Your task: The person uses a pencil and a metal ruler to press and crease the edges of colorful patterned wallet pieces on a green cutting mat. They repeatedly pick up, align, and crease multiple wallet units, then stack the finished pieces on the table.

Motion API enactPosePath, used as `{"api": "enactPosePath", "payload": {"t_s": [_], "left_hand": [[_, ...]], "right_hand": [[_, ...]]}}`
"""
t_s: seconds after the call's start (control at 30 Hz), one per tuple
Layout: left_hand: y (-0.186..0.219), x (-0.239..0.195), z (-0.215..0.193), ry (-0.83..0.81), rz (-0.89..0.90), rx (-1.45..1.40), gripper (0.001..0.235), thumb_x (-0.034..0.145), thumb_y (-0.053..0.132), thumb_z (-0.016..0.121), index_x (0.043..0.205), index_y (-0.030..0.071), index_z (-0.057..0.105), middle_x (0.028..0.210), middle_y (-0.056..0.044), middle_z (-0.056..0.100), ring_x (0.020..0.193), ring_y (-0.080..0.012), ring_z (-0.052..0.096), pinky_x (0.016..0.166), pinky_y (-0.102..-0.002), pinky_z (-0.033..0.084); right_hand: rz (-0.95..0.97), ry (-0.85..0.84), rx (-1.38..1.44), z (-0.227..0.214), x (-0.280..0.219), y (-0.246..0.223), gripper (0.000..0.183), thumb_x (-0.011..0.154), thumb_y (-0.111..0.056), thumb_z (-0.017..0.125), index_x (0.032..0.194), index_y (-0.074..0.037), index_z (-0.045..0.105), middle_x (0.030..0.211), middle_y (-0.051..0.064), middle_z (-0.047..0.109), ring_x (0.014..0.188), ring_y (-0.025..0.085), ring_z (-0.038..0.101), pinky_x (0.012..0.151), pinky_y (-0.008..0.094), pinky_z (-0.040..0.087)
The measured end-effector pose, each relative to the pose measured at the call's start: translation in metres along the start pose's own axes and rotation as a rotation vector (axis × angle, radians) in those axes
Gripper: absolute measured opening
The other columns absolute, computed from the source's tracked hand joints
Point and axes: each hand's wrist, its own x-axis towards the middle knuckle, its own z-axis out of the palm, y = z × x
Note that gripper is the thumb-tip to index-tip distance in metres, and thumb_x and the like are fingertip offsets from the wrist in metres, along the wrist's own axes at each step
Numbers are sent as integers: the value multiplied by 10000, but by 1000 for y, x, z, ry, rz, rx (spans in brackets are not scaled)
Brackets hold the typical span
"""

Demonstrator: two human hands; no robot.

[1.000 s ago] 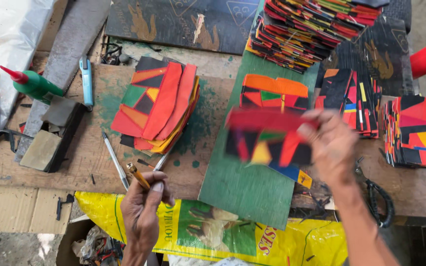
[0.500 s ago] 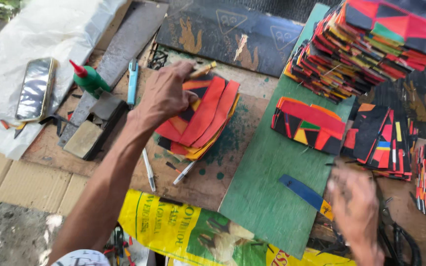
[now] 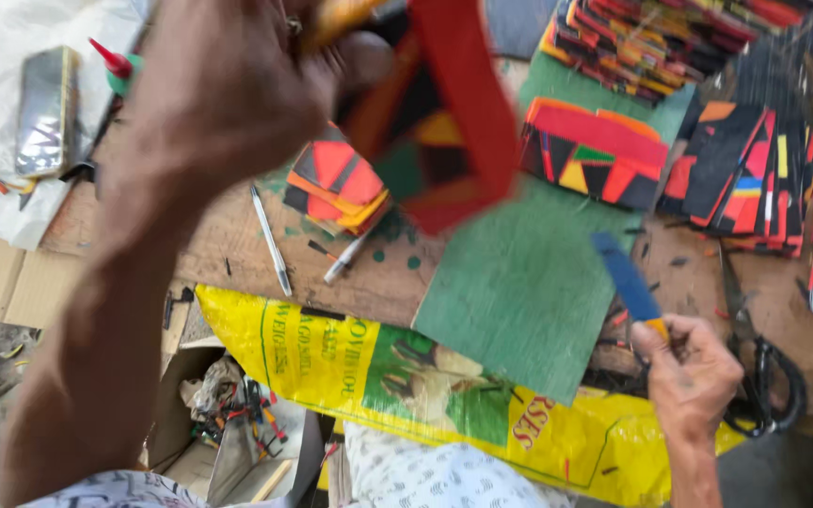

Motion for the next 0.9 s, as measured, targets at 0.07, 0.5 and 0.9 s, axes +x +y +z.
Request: {"api": "enactPosePath", "payload": {"t_s": [0.07,0.5,0.9], "left_hand": [[25,-21,39,-28,-105,-249,122,963,131,736,881,42,724,626,-43,564,606,-81,508,542,-334,435],[-10,-122,216,-244,-805,-439,274,832,257,799,946,8,793,689,-35,731,618,-53,625,581,-284,513],[32,-74,147,54,-157,-231,153,954,124,767,1083,45,752,886,-112,721,763,-204,699,696,-340,546]], "right_hand": [[42,34,120,-9,-1,2,179,993,-44,772,1103,37,656,875,50,671,756,60,598,697,209,488],[95,30,506,-38,-18,15,180,1098,-39,699,1210,89,641,1002,100,696,766,103,639,802,254,550],[44,-20,337,-33,-7,-44,208,1074,14,706,1253,107,655,1030,91,696,786,92,630,746,214,539]]}}
